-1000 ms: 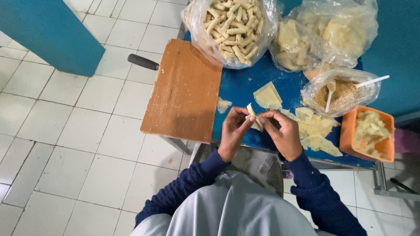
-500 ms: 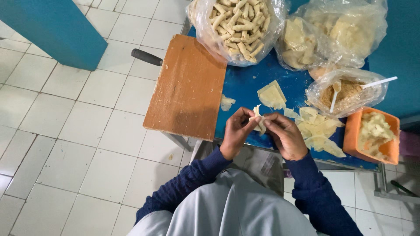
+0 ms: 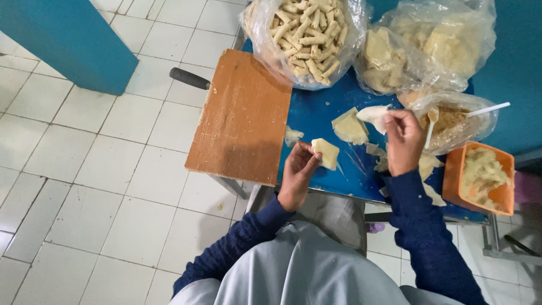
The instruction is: The person sits at a table and shapes flat pieces of dough by hand, pinching and rolling each piece into a small cylindrical stick. The finished sticks are added to a pile and an orange container, with a bag of brown sugar and a spoon on the table.
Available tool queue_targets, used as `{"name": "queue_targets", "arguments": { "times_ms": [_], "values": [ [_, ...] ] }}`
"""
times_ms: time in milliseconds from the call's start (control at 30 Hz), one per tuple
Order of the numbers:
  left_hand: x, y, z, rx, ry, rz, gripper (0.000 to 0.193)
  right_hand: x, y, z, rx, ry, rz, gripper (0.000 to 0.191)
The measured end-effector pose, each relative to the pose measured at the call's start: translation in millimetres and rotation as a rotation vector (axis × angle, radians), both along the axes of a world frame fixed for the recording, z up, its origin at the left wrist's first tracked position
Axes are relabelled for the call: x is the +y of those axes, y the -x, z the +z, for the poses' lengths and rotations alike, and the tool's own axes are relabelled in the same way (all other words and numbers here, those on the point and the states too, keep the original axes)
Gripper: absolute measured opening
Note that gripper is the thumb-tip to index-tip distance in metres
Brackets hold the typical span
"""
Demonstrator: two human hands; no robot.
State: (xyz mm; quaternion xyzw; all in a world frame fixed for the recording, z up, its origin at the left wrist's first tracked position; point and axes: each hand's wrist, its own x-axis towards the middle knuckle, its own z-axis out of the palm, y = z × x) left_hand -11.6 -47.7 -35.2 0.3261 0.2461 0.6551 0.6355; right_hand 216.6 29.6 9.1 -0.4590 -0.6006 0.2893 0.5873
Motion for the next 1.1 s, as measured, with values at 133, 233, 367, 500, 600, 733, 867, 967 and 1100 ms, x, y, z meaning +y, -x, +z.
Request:
{"name": "queue_targets", "arguments": {
  "times_ms": [133, 233, 367, 500, 600, 733, 867, 967, 1100],
  "values": [
    [-1.2, 2.3, 2.3, -0.001, -0.002, 0.001, 0.013, -18.6, 26.8, 9.0, -0.660, -0.218, -0.079, 0.007],
    [-1.0, 3.3, 2.8, -0.014, -0.004, -0.005, 0.011, -33.5, 38.0, 13.5, -0.789, -0.275, -0.045, 0.007],
    [-1.4, 2.4, 2.5, 0.028, -0.010, 0.009, 0.009, -42.8, 41.0, 14.8, -0.831, -0.270, -0.006, 0.010],
    [-2.0, 2.6, 4.1, 0.026, -0.007, 0.001, 0.008, -46.6, 40.9, 16.3, -0.838, -0.260, 0.008, 0.012],
    [-2.7, 2.1, 5.9, 0.021, -0.001, -0.017, 0.008, -48.2, 42.0, 24.6, -0.811, -0.236, 0.046, 0.019],
    [-2.7, -0.4, 6.2, 0.034, -0.019, -0.032, 0.009, -56.7, 48.2, 43.5, -0.663, -0.157, 0.079, 0.019],
    [-1.4, -6.2, 5.6, 0.080, -0.094, -0.011, 0.007, -81.3, 66.5, 50.5, -0.445, -0.043, 0.097, 0.019],
    [-1.5, -9.4, 5.4, 0.210, -0.175, 0.055, 0.006, -89.9, 81.2, 38.5, -0.404, 0.033, -0.002, 0.017],
    [-3.2, -8.9, 2.8, 0.286, -0.207, 0.080, 0.003, -82.8, 69.7, 11.5, 0.031, 0.209, 0.124, 0.010]
  ]
}}
